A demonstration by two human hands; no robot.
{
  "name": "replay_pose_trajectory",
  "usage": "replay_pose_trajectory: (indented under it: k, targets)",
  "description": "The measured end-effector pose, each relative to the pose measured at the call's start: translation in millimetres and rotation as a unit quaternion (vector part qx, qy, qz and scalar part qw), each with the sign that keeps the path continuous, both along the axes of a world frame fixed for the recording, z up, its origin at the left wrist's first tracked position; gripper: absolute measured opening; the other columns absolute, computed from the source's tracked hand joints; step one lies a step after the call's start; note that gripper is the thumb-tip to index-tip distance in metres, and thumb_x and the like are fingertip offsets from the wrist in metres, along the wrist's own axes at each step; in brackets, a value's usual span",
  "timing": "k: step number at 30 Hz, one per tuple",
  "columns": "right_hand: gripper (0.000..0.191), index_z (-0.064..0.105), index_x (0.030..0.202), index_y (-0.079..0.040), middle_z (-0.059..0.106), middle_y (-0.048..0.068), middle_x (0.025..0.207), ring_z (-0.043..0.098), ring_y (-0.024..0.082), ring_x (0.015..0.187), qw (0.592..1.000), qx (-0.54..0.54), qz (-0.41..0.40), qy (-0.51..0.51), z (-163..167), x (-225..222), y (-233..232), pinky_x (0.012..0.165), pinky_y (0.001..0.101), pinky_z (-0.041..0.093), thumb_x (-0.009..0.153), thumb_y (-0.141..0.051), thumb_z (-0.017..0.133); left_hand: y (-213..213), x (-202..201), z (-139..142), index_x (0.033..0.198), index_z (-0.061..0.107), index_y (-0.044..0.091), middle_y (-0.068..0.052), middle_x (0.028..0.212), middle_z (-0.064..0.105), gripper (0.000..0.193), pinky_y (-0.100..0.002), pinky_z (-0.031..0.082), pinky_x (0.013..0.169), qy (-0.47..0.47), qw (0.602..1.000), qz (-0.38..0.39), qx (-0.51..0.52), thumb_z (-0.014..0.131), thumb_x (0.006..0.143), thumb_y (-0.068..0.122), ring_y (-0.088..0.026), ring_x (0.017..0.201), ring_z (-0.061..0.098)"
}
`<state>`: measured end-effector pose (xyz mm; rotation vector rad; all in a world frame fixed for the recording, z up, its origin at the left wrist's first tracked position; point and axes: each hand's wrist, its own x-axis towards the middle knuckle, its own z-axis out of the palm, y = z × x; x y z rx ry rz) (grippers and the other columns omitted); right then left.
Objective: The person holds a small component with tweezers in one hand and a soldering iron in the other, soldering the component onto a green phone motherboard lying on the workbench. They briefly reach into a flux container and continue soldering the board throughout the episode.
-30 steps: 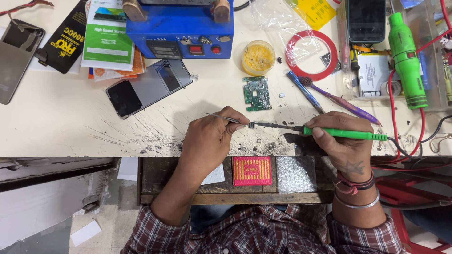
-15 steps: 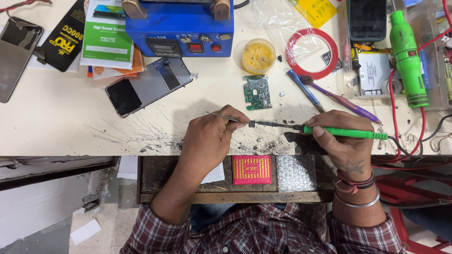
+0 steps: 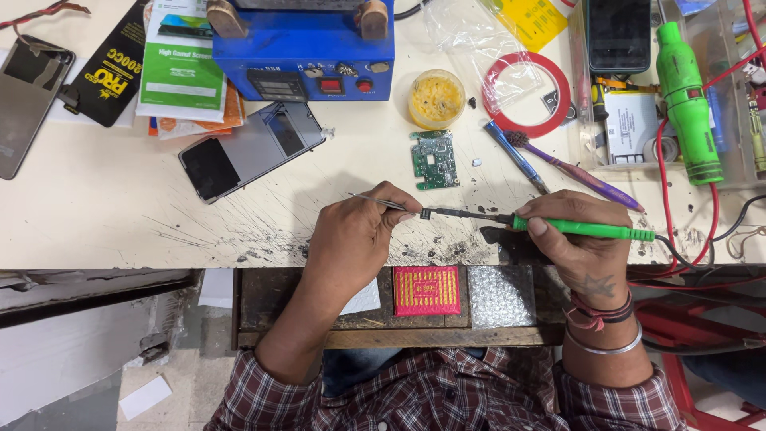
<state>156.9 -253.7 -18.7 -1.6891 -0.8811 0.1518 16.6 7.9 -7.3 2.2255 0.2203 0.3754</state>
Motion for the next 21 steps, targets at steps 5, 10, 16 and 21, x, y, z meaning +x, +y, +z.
replay_pose_trajectory:
  k: [5,10,16,21]
  targets:
    - [0.010,0.072,0.099,0.004,0.074,0.015,0.096,0.072,0.018,0.080,1.000,0.004,0.004,0.007,0.7,-0.4,0.1,0.078,0.0282,0.058,0.096,-0.005,0.071,-0.8,1.4,-2.1,0.081,0.069,0.002,0.002,0.094,0.079,0.014,-0.035,0.057,0.061,0.016,1.000,-0.001,-0.004,0.064,0.095,0.003,-0.017,0.070,0.076]
    - [0.011,0.072,0.100,0.005,0.075,0.015,0.096,0.072,0.018,0.079,1.000,-0.005,-0.003,-0.002,2.0,-0.9,0.9,0.079,0.0287,0.057,0.096,-0.005,0.071,-1.1,0.7,-2.4,0.086,0.071,0.004,0.000,0.090,0.078,0.011,-0.034,0.058,0.064,-0.007,1.000,-0.004,-0.010,0.065,0.095,0.002,-0.017,0.070,0.076]
    - [0.010,0.072,0.098,0.004,0.075,0.014,0.095,0.072,0.018,0.079,1.000,-0.004,0.005,-0.008,2.2,-0.2,2.1,0.079,0.0289,0.058,0.096,-0.006,0.071,-0.5,0.6,1.6,0.094,0.074,0.008,-0.004,0.078,0.075,0.009,-0.036,0.055,0.059,0.044,0.999,0.009,-0.009,0.066,0.094,0.004,-0.018,0.061,0.073]
    - [0.011,0.072,0.100,0.005,0.075,0.015,0.097,0.072,0.019,0.081,1.000,0.003,0.007,0.003,1.7,-1.0,0.7,0.080,0.0292,0.058,0.096,-0.005,0.071,-0.5,0.4,2.0,0.091,0.073,0.007,-0.003,0.085,0.077,0.007,-0.036,0.055,0.060,0.003,1.000,0.003,-0.004,0.067,0.094,0.005,-0.020,0.062,0.072]
